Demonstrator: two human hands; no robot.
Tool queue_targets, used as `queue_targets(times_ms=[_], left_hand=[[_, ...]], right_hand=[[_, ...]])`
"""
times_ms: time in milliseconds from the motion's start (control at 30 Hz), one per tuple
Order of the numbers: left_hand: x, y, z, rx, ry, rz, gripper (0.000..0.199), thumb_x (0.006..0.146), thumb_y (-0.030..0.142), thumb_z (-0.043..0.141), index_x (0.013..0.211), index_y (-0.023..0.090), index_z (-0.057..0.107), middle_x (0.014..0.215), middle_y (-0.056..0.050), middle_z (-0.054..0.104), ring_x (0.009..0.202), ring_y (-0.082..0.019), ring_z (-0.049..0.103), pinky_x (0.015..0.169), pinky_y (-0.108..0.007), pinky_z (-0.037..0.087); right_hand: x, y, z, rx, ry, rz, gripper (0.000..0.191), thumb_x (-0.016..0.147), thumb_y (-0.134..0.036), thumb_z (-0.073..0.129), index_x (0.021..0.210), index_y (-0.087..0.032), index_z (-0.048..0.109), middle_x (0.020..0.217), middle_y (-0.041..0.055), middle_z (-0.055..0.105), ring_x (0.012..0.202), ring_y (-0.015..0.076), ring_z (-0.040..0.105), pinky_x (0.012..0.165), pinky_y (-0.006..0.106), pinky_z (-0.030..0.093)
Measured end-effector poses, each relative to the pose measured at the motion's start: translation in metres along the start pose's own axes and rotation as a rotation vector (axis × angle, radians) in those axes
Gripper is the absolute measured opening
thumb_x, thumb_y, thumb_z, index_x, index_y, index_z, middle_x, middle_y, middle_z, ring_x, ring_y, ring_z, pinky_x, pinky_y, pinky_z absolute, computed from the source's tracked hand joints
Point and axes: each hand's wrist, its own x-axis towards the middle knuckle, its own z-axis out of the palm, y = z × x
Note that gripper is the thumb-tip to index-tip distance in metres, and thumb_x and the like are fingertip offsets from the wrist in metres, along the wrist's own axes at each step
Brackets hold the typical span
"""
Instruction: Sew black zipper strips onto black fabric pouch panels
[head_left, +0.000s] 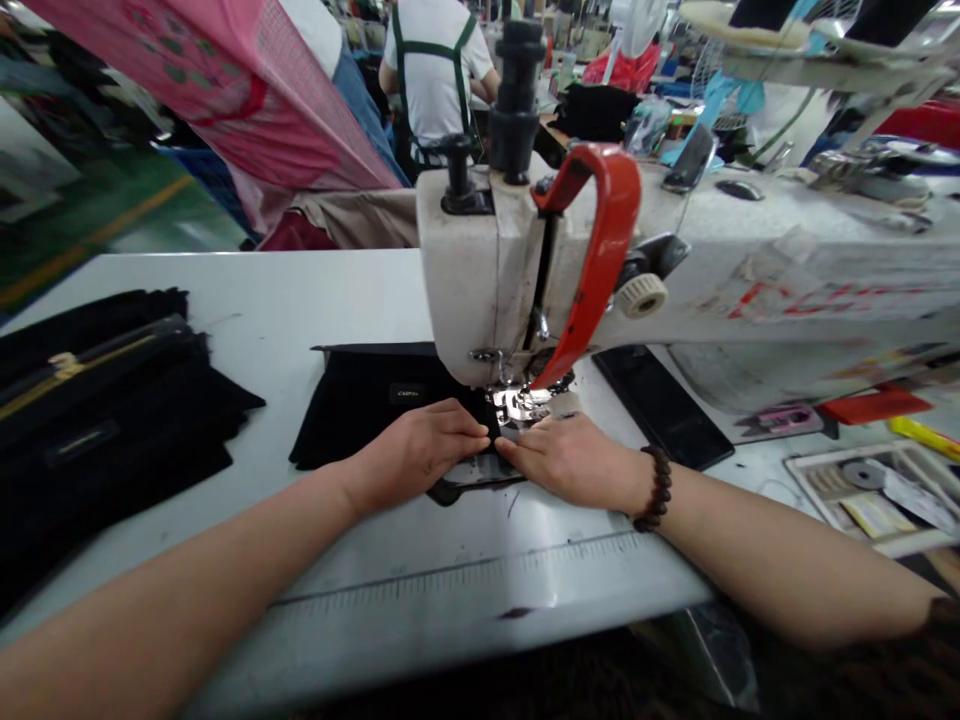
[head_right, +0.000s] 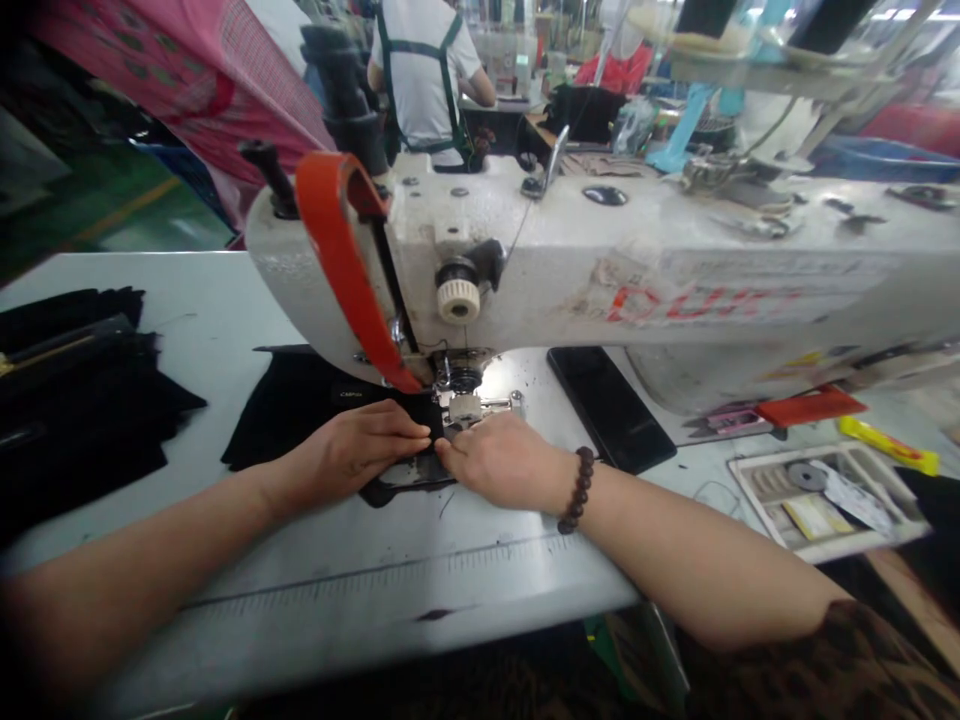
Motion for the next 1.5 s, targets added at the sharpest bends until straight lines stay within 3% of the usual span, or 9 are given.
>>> queue_targets(times_ms=[267, 400, 600, 933, 1233, 1500], left_hand=[[0.005, -0.003, -0.006, 0.068, -0.036, 0.065, 0.027, 0.091, 0.017, 0.036, 0.096, 0.009, 0.061, 0.089, -0.010, 0.064, 0.084, -0.017, 0.057, 0.075, -0.029, 0.052], [0.006, -0.012, -0.006, 0.098, -0.032, 0.119, 0.028, 0.091, 0.020, 0.036, 0.094, 0.008, 0.061, 0.089, -0.009, 0.065, 0.084, -0.017, 0.058, 0.077, -0.029, 0.052], [0.012, -0.015, -0.010, 0.163, -0.021, 0.071, 0.038, 0.093, 0.022, 0.029, 0.089, 0.010, 0.064, 0.086, -0.009, 0.066, 0.082, -0.015, 0.061, 0.078, -0.026, 0.051], [0.014, -0.024, -0.012, 0.202, -0.046, -0.076, 0.034, 0.092, 0.024, 0.033, 0.092, 0.017, 0.067, 0.093, -0.005, 0.068, 0.090, -0.016, 0.062, 0.081, -0.029, 0.051], [0.020, -0.022, -0.013, 0.316, 0.005, -0.019, 0.042, 0.093, 0.023, 0.027, 0.088, 0.014, 0.067, 0.089, -0.006, 0.069, 0.085, -0.017, 0.063, 0.079, -0.029, 0.052], [0.021, -0.023, -0.013, 0.320, -0.035, -0.088, 0.041, 0.093, 0.025, 0.027, 0.092, 0.015, 0.067, 0.090, -0.007, 0.069, 0.086, -0.018, 0.064, 0.079, -0.031, 0.052]], right_hand=[[-0.001, -0.004, 0.001, 0.050, -0.079, 0.154, 0.025, 0.093, -0.023, 0.032, 0.101, -0.014, 0.054, 0.059, -0.0007, 0.059, 0.049, 0.0097, 0.049, 0.044, 0.028, 0.013], [0.003, -0.005, -0.001, 0.051, -0.110, 0.234, 0.028, 0.092, -0.028, 0.034, 0.104, -0.015, 0.057, 0.063, 0.0015, 0.062, 0.050, 0.0109, 0.051, 0.044, 0.030, 0.013], [0.007, -0.006, -0.001, 0.000, -0.156, 0.309, 0.032, 0.091, -0.032, 0.036, 0.113, -0.016, 0.054, 0.069, 0.0041, 0.065, 0.053, 0.0135, 0.054, 0.044, 0.029, 0.015], [0.005, -0.007, 0.005, -0.011, -0.151, 0.310, 0.033, 0.092, -0.029, 0.035, 0.116, -0.015, 0.053, 0.074, 0.0082, 0.066, 0.055, 0.0138, 0.054, 0.050, 0.027, 0.029], [0.004, -0.006, 0.008, -0.012, -0.125, 0.295, 0.034, 0.091, -0.030, 0.036, 0.118, -0.014, 0.051, 0.076, 0.0087, 0.066, 0.057, 0.0154, 0.056, 0.050, 0.028, 0.031], [0.006, -0.006, 0.006, 0.007, -0.153, 0.306, 0.033, 0.091, -0.028, 0.037, 0.116, -0.015, 0.052, 0.079, 0.0094, 0.066, 0.061, 0.0159, 0.058, 0.052, 0.028, 0.032]])
